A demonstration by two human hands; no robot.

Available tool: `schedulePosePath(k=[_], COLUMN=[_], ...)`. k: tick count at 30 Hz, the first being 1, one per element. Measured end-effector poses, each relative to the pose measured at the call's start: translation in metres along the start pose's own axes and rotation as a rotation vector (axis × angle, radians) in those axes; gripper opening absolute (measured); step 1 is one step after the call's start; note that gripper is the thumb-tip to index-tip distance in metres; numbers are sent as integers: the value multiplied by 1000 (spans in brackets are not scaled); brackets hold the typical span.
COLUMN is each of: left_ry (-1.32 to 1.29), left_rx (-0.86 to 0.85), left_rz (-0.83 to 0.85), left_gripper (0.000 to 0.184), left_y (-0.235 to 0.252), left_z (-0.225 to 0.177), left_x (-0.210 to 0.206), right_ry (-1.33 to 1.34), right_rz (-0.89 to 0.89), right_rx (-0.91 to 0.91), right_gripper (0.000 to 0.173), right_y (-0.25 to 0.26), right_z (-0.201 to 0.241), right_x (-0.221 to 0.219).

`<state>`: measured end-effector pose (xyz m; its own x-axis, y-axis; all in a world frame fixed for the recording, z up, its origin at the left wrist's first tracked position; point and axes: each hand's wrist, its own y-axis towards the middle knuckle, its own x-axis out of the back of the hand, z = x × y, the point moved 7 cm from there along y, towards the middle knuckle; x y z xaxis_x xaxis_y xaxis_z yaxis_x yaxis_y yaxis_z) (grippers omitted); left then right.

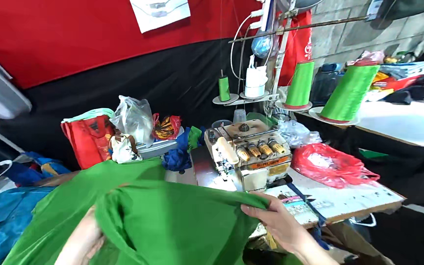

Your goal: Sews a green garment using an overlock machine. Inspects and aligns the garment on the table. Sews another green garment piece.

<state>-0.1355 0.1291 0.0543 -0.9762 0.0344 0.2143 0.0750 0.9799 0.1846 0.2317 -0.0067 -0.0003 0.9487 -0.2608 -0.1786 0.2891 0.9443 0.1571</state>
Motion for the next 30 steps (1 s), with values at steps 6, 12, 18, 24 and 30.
schedulePosePath(k=[6, 12, 18, 24, 30], left_ry=[830, 271, -103, -152, -58], left_rx=[-493, -668, -578, -557, -540], left_rz=[162, 646, 615, 627, 789], left_gripper=[34, 50, 12, 8, 12], left_y=[-5, -58, -40, -52, -65], left_z=[15, -31, -29, -42, -49], left_x=[-77, -205, -220, -211, -211], right_ry=[-88, -223, -25, 189, 314], right_rz=[8, 107, 79, 109, 94], right_rx=[81, 377, 247, 202, 181], right_gripper=[26, 25, 24, 19, 19], right_y=[6, -7, -10, -8, 0], right_z=[-24, 1, -11, -22, -32], right_x=[-17, -33, -16, -7, 4])
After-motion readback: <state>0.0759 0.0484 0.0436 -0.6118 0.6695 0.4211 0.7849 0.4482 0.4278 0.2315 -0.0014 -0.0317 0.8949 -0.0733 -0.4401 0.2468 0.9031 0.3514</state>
